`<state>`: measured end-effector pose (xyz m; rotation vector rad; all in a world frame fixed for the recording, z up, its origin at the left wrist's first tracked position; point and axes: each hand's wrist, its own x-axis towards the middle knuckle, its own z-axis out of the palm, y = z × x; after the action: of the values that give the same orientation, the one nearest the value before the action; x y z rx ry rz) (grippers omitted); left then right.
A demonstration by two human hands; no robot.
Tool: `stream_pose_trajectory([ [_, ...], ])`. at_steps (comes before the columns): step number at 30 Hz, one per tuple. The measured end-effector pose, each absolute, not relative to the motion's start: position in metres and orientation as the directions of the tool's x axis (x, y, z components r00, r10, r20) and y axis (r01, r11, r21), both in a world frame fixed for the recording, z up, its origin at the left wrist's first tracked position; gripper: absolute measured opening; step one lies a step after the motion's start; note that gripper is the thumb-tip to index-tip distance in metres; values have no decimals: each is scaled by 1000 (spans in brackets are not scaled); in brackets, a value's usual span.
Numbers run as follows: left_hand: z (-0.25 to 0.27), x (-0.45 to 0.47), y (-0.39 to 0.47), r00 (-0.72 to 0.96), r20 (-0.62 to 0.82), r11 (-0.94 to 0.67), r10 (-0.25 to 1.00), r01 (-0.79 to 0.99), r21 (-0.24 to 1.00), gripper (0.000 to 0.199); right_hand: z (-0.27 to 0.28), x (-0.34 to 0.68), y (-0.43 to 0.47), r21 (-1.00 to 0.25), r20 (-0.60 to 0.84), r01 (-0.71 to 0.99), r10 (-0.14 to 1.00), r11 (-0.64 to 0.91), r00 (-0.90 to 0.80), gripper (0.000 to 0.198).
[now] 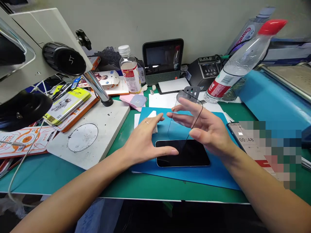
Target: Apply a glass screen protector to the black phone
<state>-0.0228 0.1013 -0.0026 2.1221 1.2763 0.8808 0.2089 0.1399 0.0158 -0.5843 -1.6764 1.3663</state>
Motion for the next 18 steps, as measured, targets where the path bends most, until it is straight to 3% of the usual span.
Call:
stream_pose_trajectory([
  [7, 3, -14, 94, 373, 263, -431, 890, 497, 753, 111, 19, 204, 138, -949, 301, -235, 817, 209, -492, 62],
  [14, 1, -13, 94, 374, 309, -469, 874, 485, 738, 76, 11, 200, 135, -937, 350, -176, 802, 303, -484, 72],
  [18, 7, -20, 97, 447, 206, -364, 870, 304, 880, 69, 7, 206, 143, -913, 407, -151, 808, 380, -425, 81],
])
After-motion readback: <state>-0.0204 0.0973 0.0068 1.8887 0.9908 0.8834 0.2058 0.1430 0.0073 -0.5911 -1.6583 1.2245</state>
